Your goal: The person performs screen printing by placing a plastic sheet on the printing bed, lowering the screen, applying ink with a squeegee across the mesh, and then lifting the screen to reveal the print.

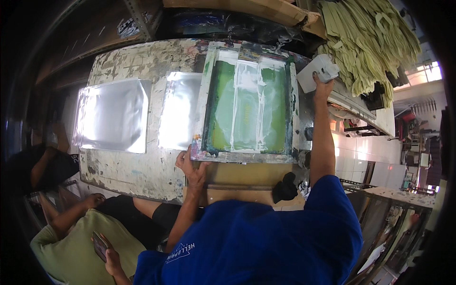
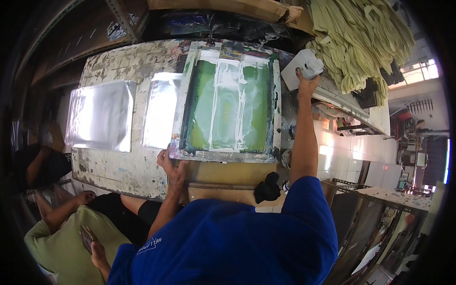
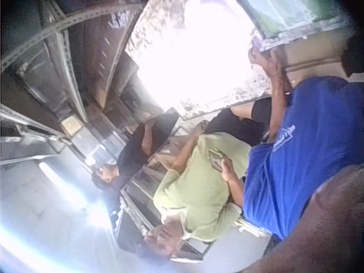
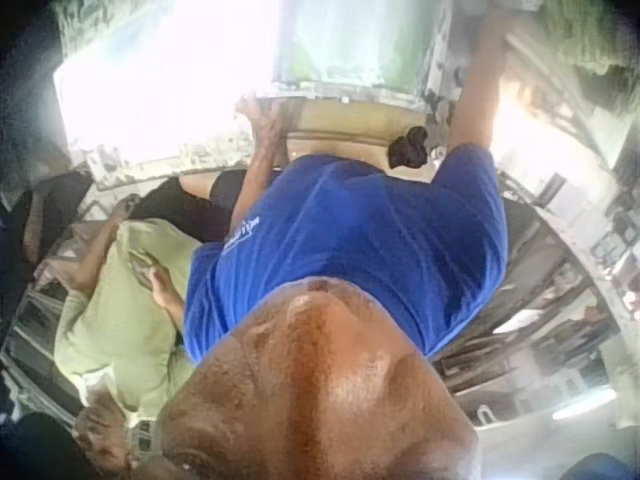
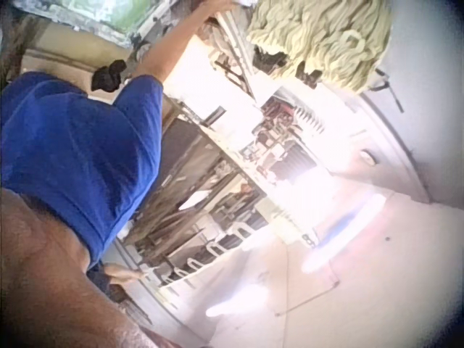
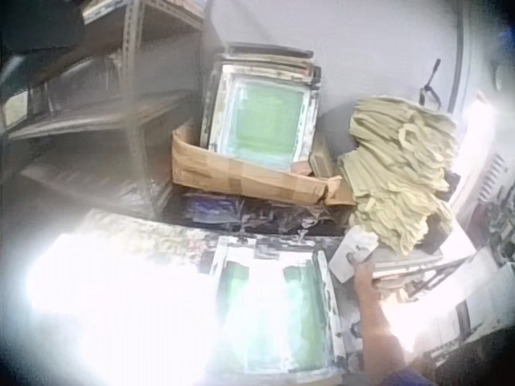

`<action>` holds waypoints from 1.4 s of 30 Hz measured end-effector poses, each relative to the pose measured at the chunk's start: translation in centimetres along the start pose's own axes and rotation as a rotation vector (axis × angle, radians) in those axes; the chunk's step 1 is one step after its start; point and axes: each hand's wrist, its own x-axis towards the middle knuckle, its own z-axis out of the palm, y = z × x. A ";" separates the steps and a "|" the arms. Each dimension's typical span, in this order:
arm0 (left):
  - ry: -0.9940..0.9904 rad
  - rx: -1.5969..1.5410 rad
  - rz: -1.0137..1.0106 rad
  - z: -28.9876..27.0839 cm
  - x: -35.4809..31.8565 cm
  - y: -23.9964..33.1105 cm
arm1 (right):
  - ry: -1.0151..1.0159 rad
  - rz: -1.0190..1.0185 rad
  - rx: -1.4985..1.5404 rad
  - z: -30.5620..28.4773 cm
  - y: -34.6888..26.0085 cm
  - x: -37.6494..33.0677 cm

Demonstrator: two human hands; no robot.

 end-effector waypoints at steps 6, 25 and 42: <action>-0.011 0.038 0.036 -0.2 0.5 0.8 | -0.209 -0.260 -0.591 -0.6 -3.1 -0.1; -0.018 0.080 0.036 -0.1 0.5 0.4 | -0.454 -0.710 -0.951 -1.0 -6.2 -2.2; -0.028 0.052 -0.007 -0.5 0.6 1.7 | 0.191 -0.135 -0.391 -2.6 0.7 1.3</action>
